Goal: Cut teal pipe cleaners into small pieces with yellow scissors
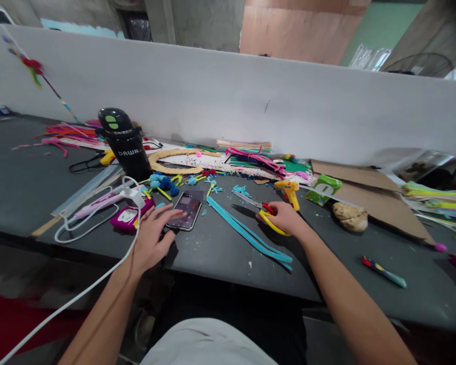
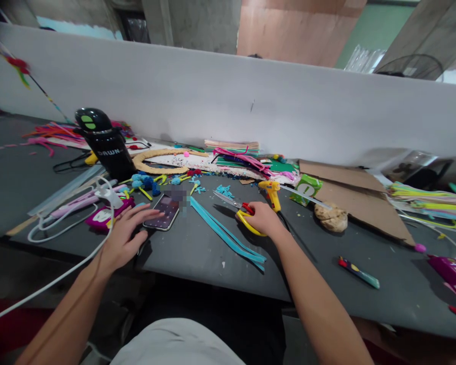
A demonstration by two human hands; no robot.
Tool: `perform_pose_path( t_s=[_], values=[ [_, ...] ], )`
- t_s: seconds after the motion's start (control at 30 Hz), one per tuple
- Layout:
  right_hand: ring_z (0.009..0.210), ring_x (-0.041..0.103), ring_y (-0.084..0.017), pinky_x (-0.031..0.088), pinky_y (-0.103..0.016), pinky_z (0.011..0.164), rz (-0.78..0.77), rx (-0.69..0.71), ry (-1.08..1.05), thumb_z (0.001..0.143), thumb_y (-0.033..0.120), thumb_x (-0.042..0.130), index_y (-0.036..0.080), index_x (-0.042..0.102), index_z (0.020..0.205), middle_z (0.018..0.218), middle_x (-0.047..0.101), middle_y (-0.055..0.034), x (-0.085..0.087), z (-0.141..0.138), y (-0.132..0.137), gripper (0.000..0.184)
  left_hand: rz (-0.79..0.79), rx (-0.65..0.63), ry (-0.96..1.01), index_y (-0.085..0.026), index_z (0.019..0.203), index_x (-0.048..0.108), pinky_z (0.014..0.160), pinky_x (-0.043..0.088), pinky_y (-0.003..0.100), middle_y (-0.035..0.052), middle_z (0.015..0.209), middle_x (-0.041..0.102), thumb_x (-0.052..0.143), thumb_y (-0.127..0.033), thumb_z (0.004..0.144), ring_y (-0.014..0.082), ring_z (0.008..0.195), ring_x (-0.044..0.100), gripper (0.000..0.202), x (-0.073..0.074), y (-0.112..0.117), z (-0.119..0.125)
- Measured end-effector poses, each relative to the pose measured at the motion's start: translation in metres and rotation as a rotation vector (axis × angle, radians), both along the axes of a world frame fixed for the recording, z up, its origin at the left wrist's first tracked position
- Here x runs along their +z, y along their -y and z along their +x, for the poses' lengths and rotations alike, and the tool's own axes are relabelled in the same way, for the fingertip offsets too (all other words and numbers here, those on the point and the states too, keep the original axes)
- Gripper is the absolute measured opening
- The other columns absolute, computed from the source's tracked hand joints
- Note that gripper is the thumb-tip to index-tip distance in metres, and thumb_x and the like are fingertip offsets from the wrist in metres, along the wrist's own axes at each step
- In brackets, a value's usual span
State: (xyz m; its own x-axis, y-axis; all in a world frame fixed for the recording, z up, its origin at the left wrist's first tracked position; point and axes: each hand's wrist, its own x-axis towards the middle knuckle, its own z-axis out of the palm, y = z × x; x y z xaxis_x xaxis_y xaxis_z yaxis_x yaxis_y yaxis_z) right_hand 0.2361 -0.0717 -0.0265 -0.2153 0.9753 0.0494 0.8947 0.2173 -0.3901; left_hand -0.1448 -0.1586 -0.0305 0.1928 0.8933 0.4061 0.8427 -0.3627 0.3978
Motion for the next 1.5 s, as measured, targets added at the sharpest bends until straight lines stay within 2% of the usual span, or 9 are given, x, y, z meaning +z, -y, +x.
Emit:
perform_pose_path(
  t_s=[0.1,0.2,0.37,0.67,0.9,1.23,1.5],
  values=[
    [0.056,0.042,-0.013,0.025,-0.027,0.051,0.002,0.000,0.001,0.073,0.054,0.063,0.020,0.051,0.062,0.060,0.053,0.0001,0.000,0.000,0.000,0.038,-0.020,0.046,0.006,-0.023,0.118,0.063,0.115,0.030,0.044,0.0016,0.123,0.068,0.042,-0.022,0.078,0.0241,0.132,0.047,0.045,0.000,0.000,0.000],
    [0.056,0.042,-0.013,0.026,-0.026,0.051,-0.005,-0.009,-0.012,0.073,0.054,0.064,0.020,0.053,0.063,0.061,0.054,0.0000,0.000,0.000,0.000,0.037,-0.004,0.070,0.027,-0.022,0.119,0.062,0.113,0.031,0.044,0.0018,0.122,0.069,0.042,-0.022,0.079,0.0244,0.132,0.046,0.045,-0.002,-0.001,-0.002],
    [0.056,0.041,-0.013,0.026,-0.026,0.051,-0.006,-0.008,-0.029,0.072,0.054,0.065,0.019,0.054,0.064,0.062,0.053,0.0004,0.001,0.000,0.000,0.037,-0.007,0.149,0.045,-0.020,0.114,0.063,0.111,0.031,0.047,0.0032,0.117,0.072,0.042,-0.021,0.080,0.0269,0.129,0.048,0.041,-0.007,-0.002,-0.005],
    [0.055,0.040,-0.012,0.025,-0.026,0.050,0.003,-0.002,-0.026,0.073,0.054,0.064,0.020,0.052,0.063,0.060,0.052,0.0018,0.000,0.001,0.000,0.038,0.023,0.120,0.166,-0.018,0.123,0.056,0.106,0.040,0.043,0.0043,0.115,0.072,0.047,-0.018,0.077,0.0251,0.118,0.058,0.047,-0.012,-0.004,-0.007],
    [0.057,0.043,-0.012,0.027,-0.025,0.051,0.013,-0.045,-0.052,0.072,0.056,0.065,0.020,0.052,0.065,0.062,0.054,0.0019,-0.001,0.001,0.000,0.038,0.055,0.106,0.080,-0.018,0.122,0.058,0.108,0.040,0.043,0.0074,0.130,0.063,0.047,-0.022,0.079,0.0259,0.123,0.054,0.045,-0.015,-0.006,-0.007],
    [0.059,0.049,-0.013,0.030,-0.024,0.052,0.042,-0.101,-0.064,0.072,0.059,0.065,0.021,0.052,0.069,0.066,0.058,0.0015,0.000,0.000,0.000,0.040,0.103,0.130,-0.078,-0.015,0.125,0.059,0.112,0.033,0.051,0.0119,0.134,0.060,0.045,-0.034,0.086,0.0319,0.134,0.043,0.045,-0.018,-0.010,-0.002],
    [0.058,0.049,-0.014,0.029,-0.025,0.051,0.051,-0.123,-0.069,0.071,0.059,0.066,0.021,0.054,0.070,0.065,0.058,0.0008,-0.002,0.001,-0.002,0.040,0.101,0.162,-0.075,-0.015,0.128,0.056,0.110,0.035,0.049,0.0130,0.132,0.061,0.047,-0.039,0.088,0.0315,0.132,0.046,0.048,-0.018,-0.011,0.000]
  ],
)
